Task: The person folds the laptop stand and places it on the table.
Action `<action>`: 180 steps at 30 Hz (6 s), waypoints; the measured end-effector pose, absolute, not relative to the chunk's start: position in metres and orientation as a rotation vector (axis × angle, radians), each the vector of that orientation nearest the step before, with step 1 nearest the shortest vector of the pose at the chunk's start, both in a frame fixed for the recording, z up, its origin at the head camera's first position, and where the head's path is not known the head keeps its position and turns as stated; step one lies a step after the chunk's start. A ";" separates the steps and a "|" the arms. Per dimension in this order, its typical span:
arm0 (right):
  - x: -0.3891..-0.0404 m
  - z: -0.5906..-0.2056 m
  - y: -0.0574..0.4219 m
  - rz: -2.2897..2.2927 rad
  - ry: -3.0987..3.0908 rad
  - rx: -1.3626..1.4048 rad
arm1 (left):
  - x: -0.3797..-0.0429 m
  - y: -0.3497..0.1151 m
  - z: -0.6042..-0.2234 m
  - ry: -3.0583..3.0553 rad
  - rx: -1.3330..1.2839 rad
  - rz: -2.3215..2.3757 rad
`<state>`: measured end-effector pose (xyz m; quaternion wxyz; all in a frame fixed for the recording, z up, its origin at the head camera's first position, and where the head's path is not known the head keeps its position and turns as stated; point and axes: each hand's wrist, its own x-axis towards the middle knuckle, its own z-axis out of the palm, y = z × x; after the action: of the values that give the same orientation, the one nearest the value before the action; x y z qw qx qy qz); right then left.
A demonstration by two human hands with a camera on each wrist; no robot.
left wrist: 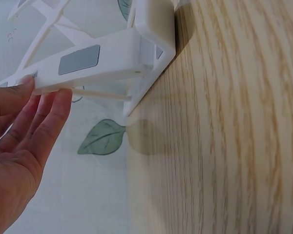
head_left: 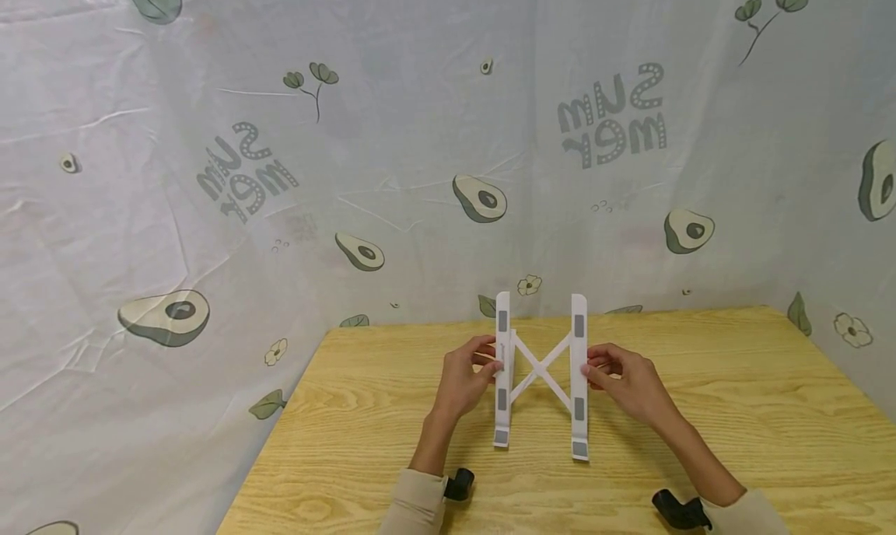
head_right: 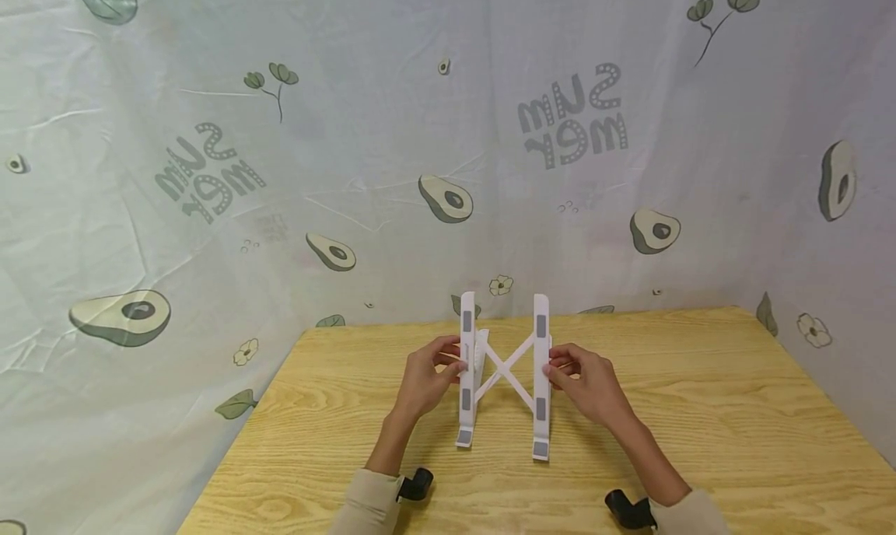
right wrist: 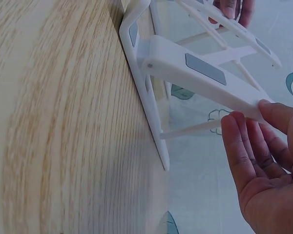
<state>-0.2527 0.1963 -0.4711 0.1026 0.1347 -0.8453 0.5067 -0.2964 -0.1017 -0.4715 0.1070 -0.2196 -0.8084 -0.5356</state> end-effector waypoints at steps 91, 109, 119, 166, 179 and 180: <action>-0.253 -0.477 0.172 1.530 -2.469 0.375 | -0.283 -0.058 -0.475 -2.448 -0.639 -1.532; -0.253 -0.479 0.163 1.585 -2.459 0.343 | -0.279 -0.048 -0.472 -2.487 -0.650 -1.430; -0.253 -0.478 0.160 1.587 -2.463 0.322 | -0.278 -0.045 -0.471 -2.495 -0.644 -1.437; -0.261 -0.457 0.173 1.515 -2.451 0.390 | -0.230 -0.066 -0.472 -2.691 -0.624 -1.369; -0.267 -0.449 0.170 1.525 -2.442 0.372 | -0.214 -0.072 -0.478 -2.791 -0.645 -1.342; -0.267 -0.448 0.170 1.527 -2.441 0.369 | -0.213 -0.072 -0.478 -2.801 -0.644 -1.327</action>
<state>-0.2675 0.1696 -0.4483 0.1191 0.1263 -0.8348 0.5224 -0.2127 -0.0720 -0.4780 -0.0119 -0.2035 -0.8847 -0.4192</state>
